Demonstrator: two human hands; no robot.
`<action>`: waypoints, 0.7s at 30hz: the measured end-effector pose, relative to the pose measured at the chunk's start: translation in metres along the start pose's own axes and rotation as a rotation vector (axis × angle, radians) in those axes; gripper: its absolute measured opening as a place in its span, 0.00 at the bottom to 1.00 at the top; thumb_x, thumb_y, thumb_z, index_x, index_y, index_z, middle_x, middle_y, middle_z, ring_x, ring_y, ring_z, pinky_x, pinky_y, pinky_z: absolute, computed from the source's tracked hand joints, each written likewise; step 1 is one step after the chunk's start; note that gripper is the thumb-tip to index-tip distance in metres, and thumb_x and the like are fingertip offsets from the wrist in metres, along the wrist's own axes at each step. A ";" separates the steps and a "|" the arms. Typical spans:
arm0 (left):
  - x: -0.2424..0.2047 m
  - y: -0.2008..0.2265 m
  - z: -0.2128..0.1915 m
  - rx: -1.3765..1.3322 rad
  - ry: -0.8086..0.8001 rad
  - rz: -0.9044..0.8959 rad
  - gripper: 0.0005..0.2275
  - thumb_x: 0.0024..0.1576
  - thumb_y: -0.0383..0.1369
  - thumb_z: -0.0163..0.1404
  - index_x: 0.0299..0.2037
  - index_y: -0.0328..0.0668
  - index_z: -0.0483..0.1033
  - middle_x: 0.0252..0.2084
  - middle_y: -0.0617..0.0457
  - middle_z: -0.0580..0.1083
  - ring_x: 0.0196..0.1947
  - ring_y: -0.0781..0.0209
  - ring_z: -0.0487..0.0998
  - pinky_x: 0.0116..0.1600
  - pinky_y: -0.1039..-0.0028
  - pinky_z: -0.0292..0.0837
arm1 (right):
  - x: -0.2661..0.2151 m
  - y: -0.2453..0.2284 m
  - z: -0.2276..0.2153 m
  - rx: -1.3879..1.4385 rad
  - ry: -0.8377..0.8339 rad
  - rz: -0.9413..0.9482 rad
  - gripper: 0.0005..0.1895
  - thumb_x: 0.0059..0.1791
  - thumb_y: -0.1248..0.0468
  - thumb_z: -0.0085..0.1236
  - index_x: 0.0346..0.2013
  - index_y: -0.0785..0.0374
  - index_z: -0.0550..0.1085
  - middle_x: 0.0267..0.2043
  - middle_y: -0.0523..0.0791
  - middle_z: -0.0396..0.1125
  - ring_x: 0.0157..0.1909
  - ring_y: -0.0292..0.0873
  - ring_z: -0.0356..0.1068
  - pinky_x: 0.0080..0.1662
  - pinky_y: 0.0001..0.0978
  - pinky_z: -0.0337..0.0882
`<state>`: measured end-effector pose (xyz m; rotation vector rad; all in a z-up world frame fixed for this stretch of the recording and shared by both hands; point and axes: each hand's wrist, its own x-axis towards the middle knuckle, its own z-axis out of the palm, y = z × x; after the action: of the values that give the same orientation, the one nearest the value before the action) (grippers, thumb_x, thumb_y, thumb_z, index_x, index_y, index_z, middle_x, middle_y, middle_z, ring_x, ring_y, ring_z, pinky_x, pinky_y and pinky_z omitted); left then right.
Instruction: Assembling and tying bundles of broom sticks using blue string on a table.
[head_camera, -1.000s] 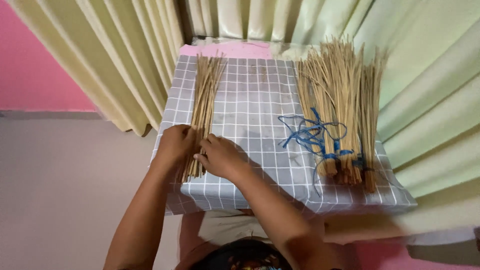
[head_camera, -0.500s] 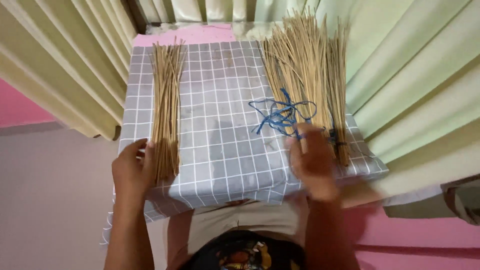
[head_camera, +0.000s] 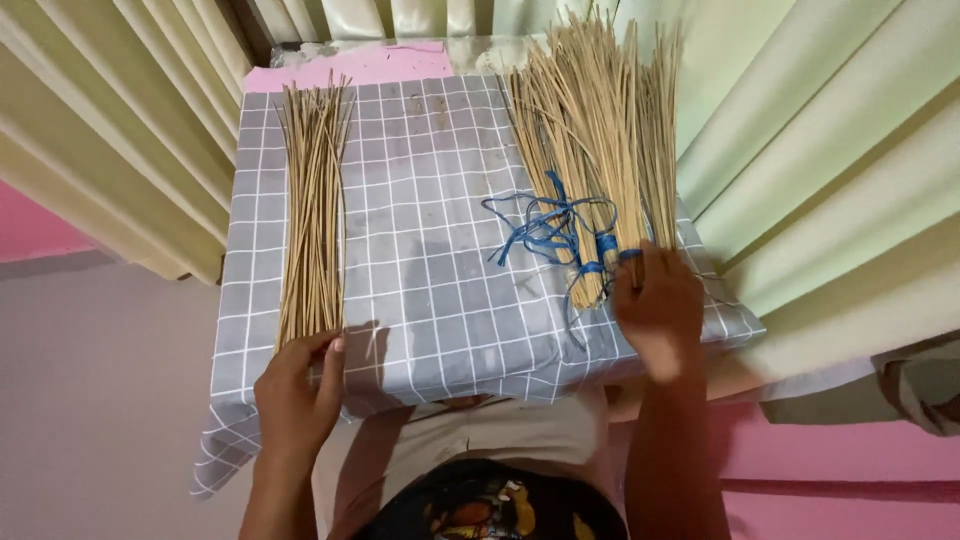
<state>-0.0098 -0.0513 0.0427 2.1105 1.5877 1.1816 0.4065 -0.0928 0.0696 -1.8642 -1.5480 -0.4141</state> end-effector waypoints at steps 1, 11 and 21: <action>-0.001 0.001 0.000 -0.014 0.005 0.011 0.12 0.63 0.38 0.49 0.47 0.42 0.82 0.42 0.53 0.81 0.41 0.58 0.81 0.47 0.68 0.74 | 0.000 -0.003 -0.001 -0.007 0.013 -0.075 0.16 0.50 0.65 0.49 0.48 0.73 0.74 0.43 0.56 0.70 0.43 0.60 0.68 0.44 0.53 0.69; -0.007 0.004 0.011 -0.087 -0.057 0.117 0.10 0.63 0.36 0.48 0.44 0.41 0.81 0.39 0.52 0.80 0.39 0.58 0.80 0.43 0.68 0.74 | 0.106 -0.063 0.044 -0.459 -0.867 -0.103 0.43 0.52 0.41 0.49 0.77 0.43 0.44 0.82 0.54 0.28 0.79 0.61 0.37 0.71 0.57 0.45; -0.017 0.002 0.000 -0.081 -0.139 0.038 0.14 0.64 0.42 0.45 0.45 0.47 0.82 0.40 0.56 0.81 0.38 0.59 0.81 0.38 0.71 0.73 | 0.124 -0.056 0.075 -0.879 -1.026 -0.462 0.13 0.40 0.72 0.66 0.36 0.53 0.79 0.39 0.39 0.73 0.46 0.47 0.70 0.52 0.41 0.68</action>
<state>-0.0098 -0.0673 0.0363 2.1296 1.4214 1.0662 0.3712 0.0529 0.1088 -2.5639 -2.8487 -0.3857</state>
